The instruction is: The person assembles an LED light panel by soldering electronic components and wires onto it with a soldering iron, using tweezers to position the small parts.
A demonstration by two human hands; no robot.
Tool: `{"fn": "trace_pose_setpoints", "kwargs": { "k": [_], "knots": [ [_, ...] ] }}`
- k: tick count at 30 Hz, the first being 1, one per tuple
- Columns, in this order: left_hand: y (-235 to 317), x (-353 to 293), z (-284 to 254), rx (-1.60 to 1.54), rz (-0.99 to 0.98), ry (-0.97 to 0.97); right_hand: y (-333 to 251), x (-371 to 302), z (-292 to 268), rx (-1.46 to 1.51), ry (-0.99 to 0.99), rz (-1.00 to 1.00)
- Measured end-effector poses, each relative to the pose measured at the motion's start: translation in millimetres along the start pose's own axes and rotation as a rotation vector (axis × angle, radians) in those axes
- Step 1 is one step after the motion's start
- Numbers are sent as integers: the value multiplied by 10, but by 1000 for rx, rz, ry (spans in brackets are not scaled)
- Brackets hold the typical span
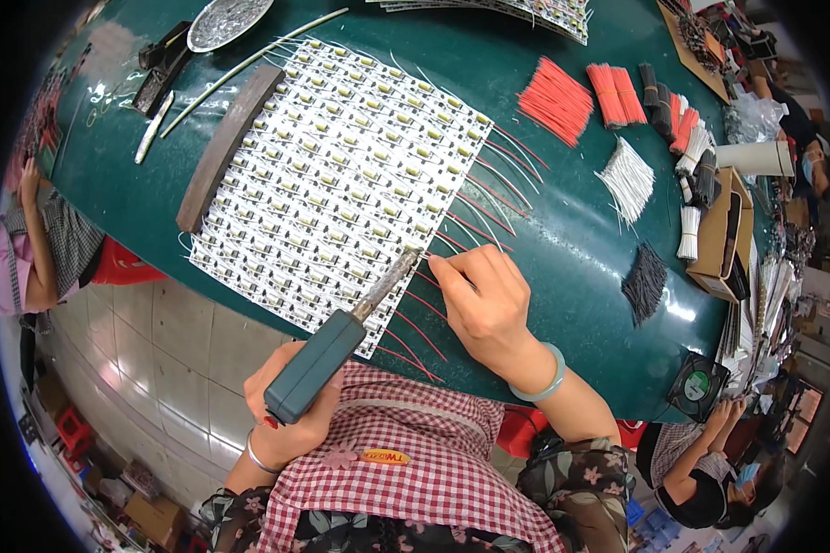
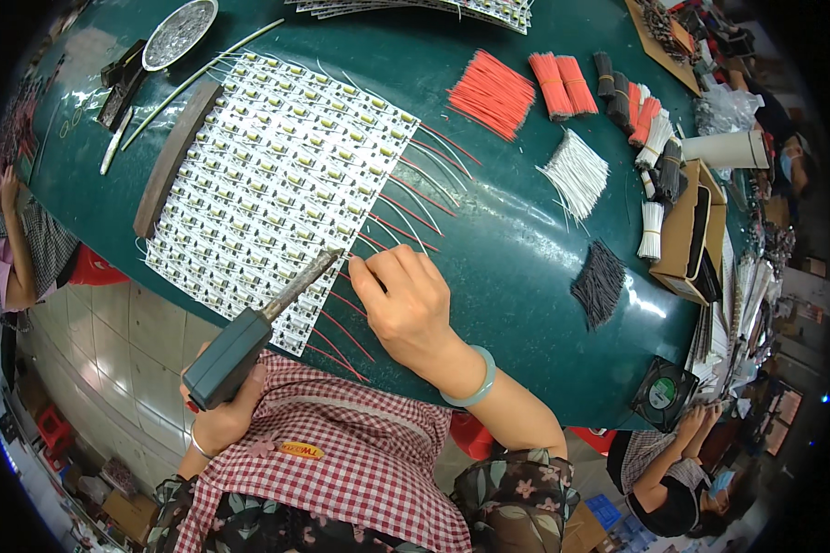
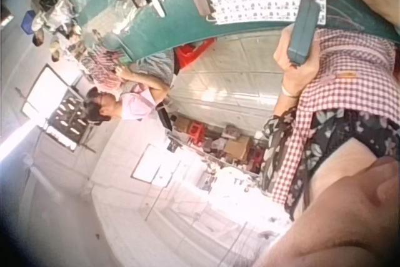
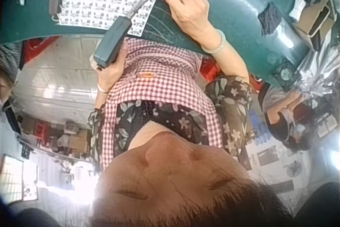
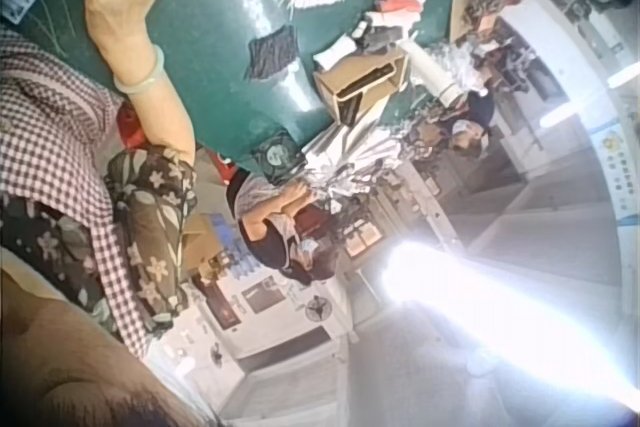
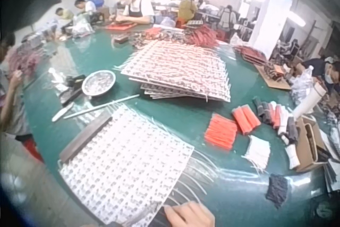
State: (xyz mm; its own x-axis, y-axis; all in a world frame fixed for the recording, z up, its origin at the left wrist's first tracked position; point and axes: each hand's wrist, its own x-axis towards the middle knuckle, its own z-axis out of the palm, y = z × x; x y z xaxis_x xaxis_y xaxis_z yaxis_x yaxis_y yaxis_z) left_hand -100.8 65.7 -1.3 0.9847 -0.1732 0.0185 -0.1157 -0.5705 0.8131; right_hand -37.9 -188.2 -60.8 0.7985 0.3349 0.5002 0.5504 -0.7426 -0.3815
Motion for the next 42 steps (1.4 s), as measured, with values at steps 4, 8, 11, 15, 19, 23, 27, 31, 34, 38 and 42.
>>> {"fn": "trace_pose_setpoints", "kwargs": {
  "k": [4,8,11,15,19,23,27,31,34,38,42],
  "knots": [
    [-10,-18,4,-15,-29,-7,-4,3,0,-14,-1,-10],
    [-8,-7,14,-28,-19,3,-8,-2,-3,-20,-4,-9],
    [-1,-10,11,-25,-36,-3,-14,1,-2,-25,-5,-14],
    [-13,-21,12,-5,-35,-1,-31,19,-19,-11,2,3],
    [-50,-53,9,-18,-4,8,-33,20,-14,-18,10,2],
    [-96,-133,14,-85,-76,27,-39,21,-16,-21,9,4],
    [-90,-137,4,-44,-33,38,-39,9,4,-15,17,6],
    [-94,-143,14,-45,-11,54,-45,3,8,-31,44,-9],
    [-79,-142,5,-41,12,58,-129,-7,-36,-6,49,-1],
    [-67,-165,-9,-23,18,61,-176,-50,-32,1,35,1],
    [-59,-172,-33,13,28,37,-170,-75,-20,4,14,3]
  ]
}}
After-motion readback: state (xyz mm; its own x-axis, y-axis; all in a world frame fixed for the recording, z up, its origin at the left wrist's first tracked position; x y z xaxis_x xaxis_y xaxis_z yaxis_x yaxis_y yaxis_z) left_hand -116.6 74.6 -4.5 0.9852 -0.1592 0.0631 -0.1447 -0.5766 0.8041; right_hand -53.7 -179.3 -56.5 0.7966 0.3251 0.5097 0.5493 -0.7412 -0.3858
